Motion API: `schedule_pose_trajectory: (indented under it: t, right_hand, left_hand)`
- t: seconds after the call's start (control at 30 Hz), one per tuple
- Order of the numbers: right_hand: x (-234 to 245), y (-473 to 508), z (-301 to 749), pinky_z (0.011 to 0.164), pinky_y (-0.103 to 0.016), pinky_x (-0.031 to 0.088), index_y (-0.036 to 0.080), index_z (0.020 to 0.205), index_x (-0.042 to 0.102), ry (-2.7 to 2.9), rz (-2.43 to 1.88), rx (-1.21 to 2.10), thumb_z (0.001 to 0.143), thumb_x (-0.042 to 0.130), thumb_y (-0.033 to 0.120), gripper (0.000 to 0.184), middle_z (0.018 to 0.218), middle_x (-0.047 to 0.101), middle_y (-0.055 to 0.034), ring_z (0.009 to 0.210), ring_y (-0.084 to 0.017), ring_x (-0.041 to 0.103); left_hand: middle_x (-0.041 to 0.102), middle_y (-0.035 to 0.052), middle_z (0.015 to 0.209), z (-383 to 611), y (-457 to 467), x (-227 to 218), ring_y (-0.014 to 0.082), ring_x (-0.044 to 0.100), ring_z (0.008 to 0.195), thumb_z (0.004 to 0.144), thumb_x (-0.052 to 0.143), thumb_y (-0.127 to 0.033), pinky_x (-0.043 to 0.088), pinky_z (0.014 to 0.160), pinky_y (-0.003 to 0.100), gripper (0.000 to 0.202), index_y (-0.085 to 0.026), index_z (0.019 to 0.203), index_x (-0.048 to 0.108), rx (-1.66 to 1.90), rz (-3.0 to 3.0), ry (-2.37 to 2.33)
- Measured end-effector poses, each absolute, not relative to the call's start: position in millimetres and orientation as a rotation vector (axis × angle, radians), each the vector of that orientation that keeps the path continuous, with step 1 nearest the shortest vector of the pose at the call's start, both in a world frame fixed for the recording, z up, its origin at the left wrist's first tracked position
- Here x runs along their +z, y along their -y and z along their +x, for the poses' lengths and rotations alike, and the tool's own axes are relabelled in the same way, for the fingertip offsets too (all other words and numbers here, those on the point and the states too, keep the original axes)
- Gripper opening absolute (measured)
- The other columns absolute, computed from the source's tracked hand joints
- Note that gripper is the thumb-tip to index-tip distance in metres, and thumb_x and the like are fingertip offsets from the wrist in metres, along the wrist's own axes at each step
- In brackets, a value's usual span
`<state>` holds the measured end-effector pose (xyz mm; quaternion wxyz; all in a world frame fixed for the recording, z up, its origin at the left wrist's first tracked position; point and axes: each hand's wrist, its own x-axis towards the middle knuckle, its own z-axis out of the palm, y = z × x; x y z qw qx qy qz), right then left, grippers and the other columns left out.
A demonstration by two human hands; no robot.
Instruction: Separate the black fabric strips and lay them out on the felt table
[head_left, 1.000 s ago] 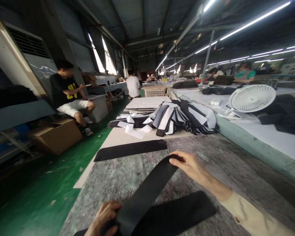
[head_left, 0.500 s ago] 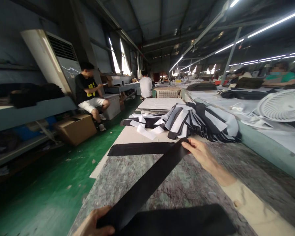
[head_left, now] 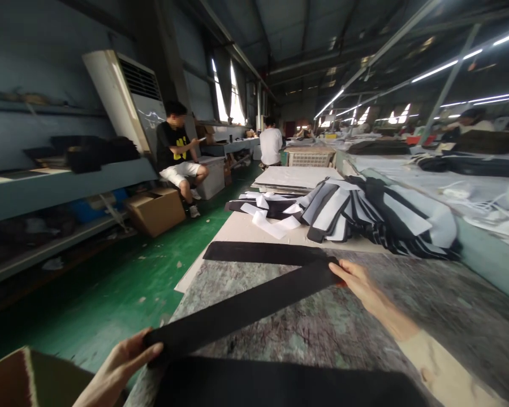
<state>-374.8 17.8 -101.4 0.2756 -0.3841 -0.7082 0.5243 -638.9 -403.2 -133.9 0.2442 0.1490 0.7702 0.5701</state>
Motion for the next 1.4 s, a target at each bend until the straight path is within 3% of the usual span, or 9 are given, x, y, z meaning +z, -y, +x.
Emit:
schedule_pose_trajectory:
  t: [0.17,0.27,0.37,0.5,0.7,0.87,1.07,1.4]
  right_hand:
    - [-126,-35,-375,0.059,-0.027,0.052,0.019,0.076,0.066,1.998,-1.099,1.329,0.068,0.062,0.051,0.033,0.074,0.068,-0.0041,0.074,-0.021,0.064]
    - [-136,-53,-376,0.06,-0.028,0.052,0.019,0.088,0.067,2.083,-1.168,1.232,0.071,0.058,0.043,0.031,0.085,0.071,-0.0067,0.079,-0.023,0.066]
    - [-140,-71,-380,0.064,-0.031,0.052,0.018,0.087,0.067,2.159,-1.272,1.043,0.072,0.055,0.036,0.026,0.091,0.072,-0.0088,0.083,-0.025,0.067]
    - [-136,-86,-393,0.073,-0.038,0.048,0.02,0.076,0.068,2.213,-1.332,0.861,0.072,0.056,0.035,0.019,0.086,0.072,-0.0093,0.087,-0.03,0.065]
    - [-142,-95,-413,0.075,-0.038,0.047,0.021,0.084,0.067,2.251,-1.348,0.748,0.075,0.054,0.031,0.019,0.093,0.072,-0.0094,0.089,-0.03,0.065]
    - [-154,-94,-415,0.074,-0.036,0.046,0.02,0.095,0.064,2.249,-1.407,0.712,0.078,0.055,0.031,0.022,0.095,0.071,-0.0071,0.089,-0.027,0.065]
    - [-160,-95,-414,0.073,-0.027,0.046,0.022,0.098,0.063,2.234,-1.41,0.732,0.078,0.059,0.029,0.022,0.093,0.071,-0.0018,0.088,-0.018,0.066]
    - [-160,-98,-418,0.074,-0.028,0.046,0.02,0.094,0.063,2.169,-1.449,0.737,0.074,0.062,0.027,0.022,0.089,0.071,-0.0031,0.086,-0.02,0.065]
  left_hand:
    - [0.055,-0.0018,0.058,-666,384,-125,0.0099,0.048,0.052,0.06,0.073,-0.055,0.039,0.05,0.02,0.043,-0.015,0.068,0.061,1.649,0.476,-2.077]
    - [0.053,-0.0027,0.055,-691,355,-127,0.0092,0.045,0.049,0.059,0.068,-0.062,0.037,0.048,0.021,0.049,-0.014,0.068,0.059,1.643,0.542,-2.203]
    - [0.057,-0.0013,0.058,-720,316,-132,0.0119,0.05,0.05,0.057,0.065,-0.065,0.037,0.047,0.023,0.055,-0.014,0.077,0.061,1.605,0.553,-2.352]
    - [0.058,0.0,0.056,-758,269,-140,0.0169,0.058,0.058,0.069,0.063,-0.055,0.042,0.055,0.027,0.041,-0.015,0.076,0.063,1.503,0.477,-2.541]
    - [0.064,0.0027,0.086,-786,226,-150,0.0158,0.061,0.082,0.086,0.057,-0.041,0.049,0.077,0.035,0.029,-0.013,0.088,0.062,1.278,0.352,-2.718]
    - [0.065,0.003,0.083,-788,217,-157,0.0168,0.061,0.08,0.083,0.06,-0.039,0.049,0.075,0.034,0.026,-0.014,0.086,0.063,1.163,0.332,-2.73]
    - [0.063,0.006,0.064,-801,220,-163,0.0294,0.062,0.079,0.071,0.058,-0.036,0.042,0.062,0.032,0.02,-0.018,0.067,0.067,1.104,0.418,-2.74]
    - [0.06,0.0037,0.056,-811,221,-170,0.026,0.06,0.067,0.073,0.059,-0.037,0.041,0.056,0.031,0.023,-0.017,0.064,0.065,1.163,0.492,-2.691]
